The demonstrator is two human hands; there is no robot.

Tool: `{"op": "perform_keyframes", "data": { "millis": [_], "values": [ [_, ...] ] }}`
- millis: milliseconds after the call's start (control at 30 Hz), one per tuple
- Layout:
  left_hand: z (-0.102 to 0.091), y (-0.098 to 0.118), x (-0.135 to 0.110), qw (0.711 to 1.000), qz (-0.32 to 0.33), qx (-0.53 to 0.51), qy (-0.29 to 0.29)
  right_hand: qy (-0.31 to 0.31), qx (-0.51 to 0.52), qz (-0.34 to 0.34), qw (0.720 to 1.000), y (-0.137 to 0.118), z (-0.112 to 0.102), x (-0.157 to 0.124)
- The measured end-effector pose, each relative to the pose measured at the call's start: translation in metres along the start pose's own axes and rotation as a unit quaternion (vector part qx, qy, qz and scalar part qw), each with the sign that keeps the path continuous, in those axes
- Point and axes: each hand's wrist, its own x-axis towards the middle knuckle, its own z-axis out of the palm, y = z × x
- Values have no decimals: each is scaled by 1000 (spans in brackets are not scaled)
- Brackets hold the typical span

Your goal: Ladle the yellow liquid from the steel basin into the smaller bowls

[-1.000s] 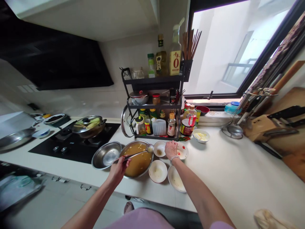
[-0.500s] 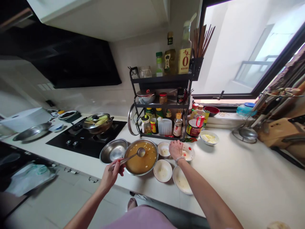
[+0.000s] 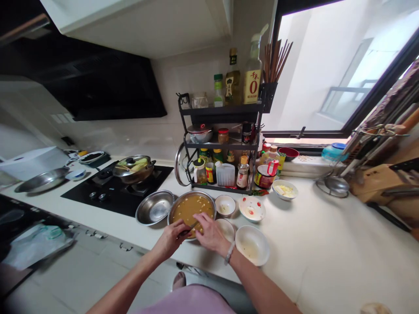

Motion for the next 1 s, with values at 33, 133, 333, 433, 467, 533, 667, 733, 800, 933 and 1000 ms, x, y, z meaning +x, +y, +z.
{"op": "perform_keyframes", "data": {
  "millis": [33, 133, 333, 433, 467, 533, 667, 733, 800, 933, 1000],
  "values": [
    [4, 2, 2, 1000, 8, -13, 4, -11, 29, 6, 999, -4, 5, -1],
    [13, 8, 4, 999, 19, -50, 9, -28, 55, 28, 998, -6, 17, -6],
    [13, 8, -2, 994, -25, -105, -1, 53, -1, 57, 997, -8, 18, -22],
    [6, -10, -12, 983, -76, -166, 21, 135, -55, 112, 983, -12, 10, -29],
    [4, -19, -17, 975, -104, -193, 31, 151, -71, 134, 977, -12, 8, -31],
    [0, -41, -30, 950, -174, -252, 54, 166, -80, 170, 968, -11, 6, -32],
    [-9, -92, -64, 875, -305, -366, 84, 202, -60, 214, 954, -10, 18, -25],
    [-14, -115, -80, 830, -368, -412, 74, 212, -60, 223, 950, -11, 31, -16],
    [-21, -136, -93, 774, -435, -455, 71, 210, -60, 221, 951, -12, 44, -4],
    [-42, -171, -111, 672, -513, -519, 120, 200, -59, 218, 953, -15, 70, 18],
    [-54, -189, -116, 651, -530, -522, 151, 191, -58, 221, 955, -18, 80, 24]
  ]
}}
